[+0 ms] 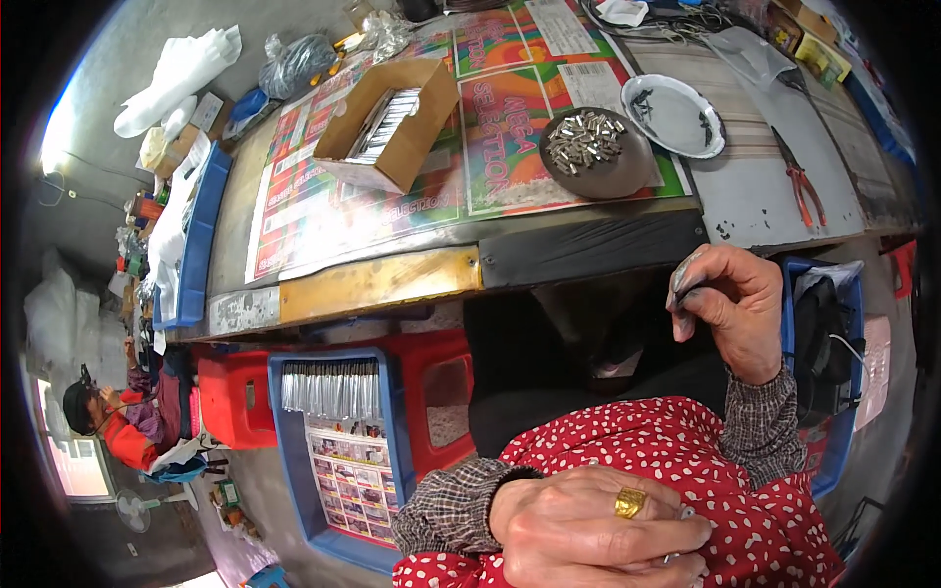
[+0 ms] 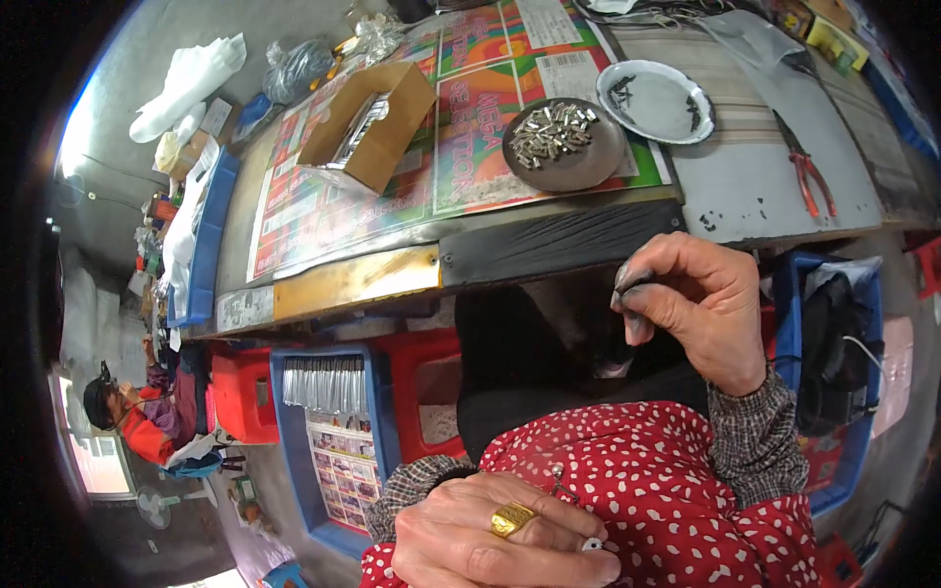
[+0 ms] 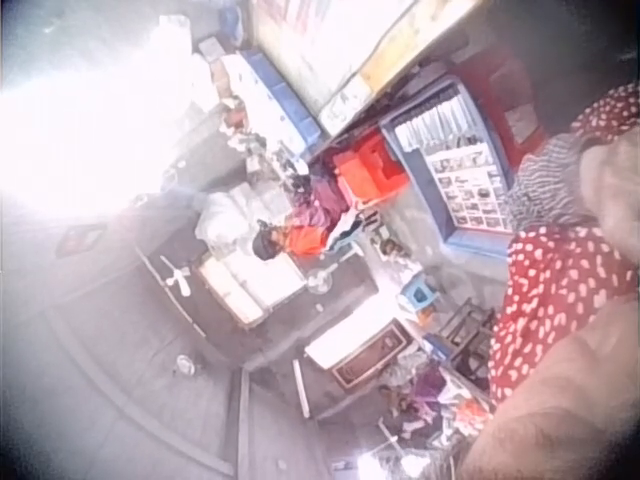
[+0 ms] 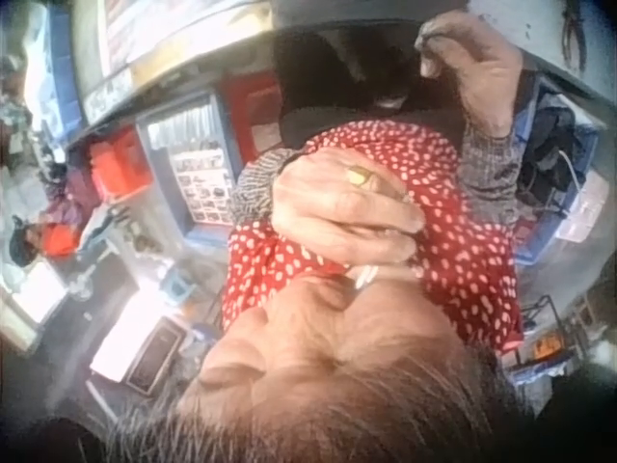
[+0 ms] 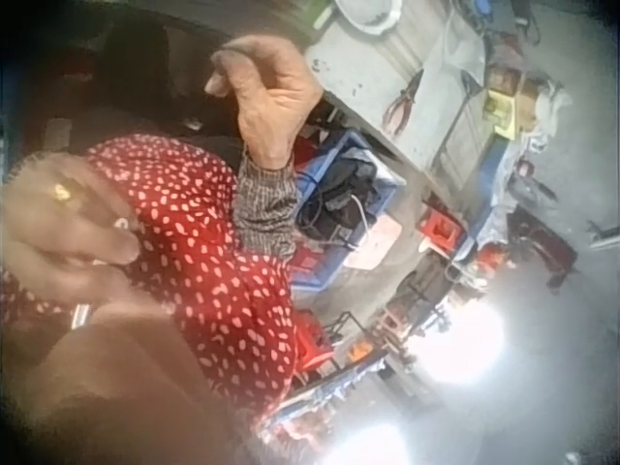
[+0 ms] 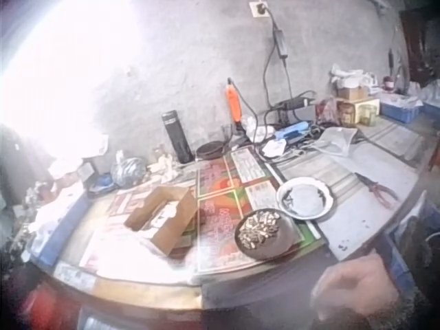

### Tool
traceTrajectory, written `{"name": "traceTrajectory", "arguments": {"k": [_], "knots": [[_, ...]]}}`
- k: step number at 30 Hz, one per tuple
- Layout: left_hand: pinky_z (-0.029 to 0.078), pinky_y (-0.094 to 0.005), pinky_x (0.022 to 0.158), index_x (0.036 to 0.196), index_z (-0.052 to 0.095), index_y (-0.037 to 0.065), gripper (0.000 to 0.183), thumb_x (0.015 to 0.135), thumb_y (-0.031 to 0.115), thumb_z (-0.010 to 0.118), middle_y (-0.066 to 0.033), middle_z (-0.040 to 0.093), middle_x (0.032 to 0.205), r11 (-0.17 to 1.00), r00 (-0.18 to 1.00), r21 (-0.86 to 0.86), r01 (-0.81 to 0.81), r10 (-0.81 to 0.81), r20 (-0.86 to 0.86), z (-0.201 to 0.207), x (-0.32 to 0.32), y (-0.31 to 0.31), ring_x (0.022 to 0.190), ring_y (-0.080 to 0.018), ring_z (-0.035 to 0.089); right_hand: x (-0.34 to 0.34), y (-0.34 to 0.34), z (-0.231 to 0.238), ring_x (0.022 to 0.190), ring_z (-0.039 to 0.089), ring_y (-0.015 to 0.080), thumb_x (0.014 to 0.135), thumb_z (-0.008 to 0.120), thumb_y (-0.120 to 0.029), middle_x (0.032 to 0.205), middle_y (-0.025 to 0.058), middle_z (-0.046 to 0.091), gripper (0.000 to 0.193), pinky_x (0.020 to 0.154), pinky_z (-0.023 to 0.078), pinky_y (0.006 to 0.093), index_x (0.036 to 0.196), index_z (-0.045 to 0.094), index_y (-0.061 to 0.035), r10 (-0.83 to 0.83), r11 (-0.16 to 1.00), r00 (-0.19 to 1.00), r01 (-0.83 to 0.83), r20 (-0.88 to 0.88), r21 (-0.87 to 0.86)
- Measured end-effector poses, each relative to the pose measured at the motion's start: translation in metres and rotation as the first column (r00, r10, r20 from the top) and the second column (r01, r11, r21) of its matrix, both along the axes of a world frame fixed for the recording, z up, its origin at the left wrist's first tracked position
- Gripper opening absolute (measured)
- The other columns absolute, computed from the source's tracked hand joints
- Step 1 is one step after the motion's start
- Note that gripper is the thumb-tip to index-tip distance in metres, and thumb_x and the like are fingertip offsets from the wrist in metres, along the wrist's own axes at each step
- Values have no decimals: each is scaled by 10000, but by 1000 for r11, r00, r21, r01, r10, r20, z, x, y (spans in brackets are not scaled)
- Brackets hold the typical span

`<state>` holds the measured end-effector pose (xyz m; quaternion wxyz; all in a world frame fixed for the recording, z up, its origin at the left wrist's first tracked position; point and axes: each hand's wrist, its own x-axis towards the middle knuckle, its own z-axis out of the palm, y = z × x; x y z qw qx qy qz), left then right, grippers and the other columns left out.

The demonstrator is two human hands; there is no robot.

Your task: The person assembles small metal terminals into a black plastic housing by hand.

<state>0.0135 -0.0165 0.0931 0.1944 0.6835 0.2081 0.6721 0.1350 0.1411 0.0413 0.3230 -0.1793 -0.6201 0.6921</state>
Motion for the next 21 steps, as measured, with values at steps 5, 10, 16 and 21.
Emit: {"name": "traceTrajectory", "arguments": {"k": [5,10,16,21], "knots": [[555,-319,587,927,654,-51,241,687,-36,668,-165,636,841,988,998,-151,-8,18,66,-21,-7,-4,692,-247,668,0,-6,7,635,602,121,808,604,77,812,92,602,64,554,507,217,870,605,57,40,999,999,-40,-7,-23],[535,-271,556,897,671,17,247,664,-64,673,-111,667,810,775,851,-379,-506,376,-367,-42,-19,2,691,-206,668,3,-14,19,652,601,102,815,602,77,863,83,598,91,543,487,200,905,606,60,104,994,993,-105,-61,-13],[511,-266,560,876,652,11,217,691,-98,675,-112,663,788,639,823,-518,-568,453,-344,-57,-14,6,672,-215,655,-4,-19,23,661,589,98,852,590,43,873,87,582,85,582,498,213,935,589,60,199,970,969,-216,-146,-111],[499,-268,552,882,648,6,206,701,-87,683,-114,659,783,608,804,-527,-594,475,-358,-63,-14,5,669,-214,648,-7,-22,21,662,587,104,853,591,40,880,89,579,88,583,501,217,937,581,60,207,953,958,-243,-199,-179]]}}
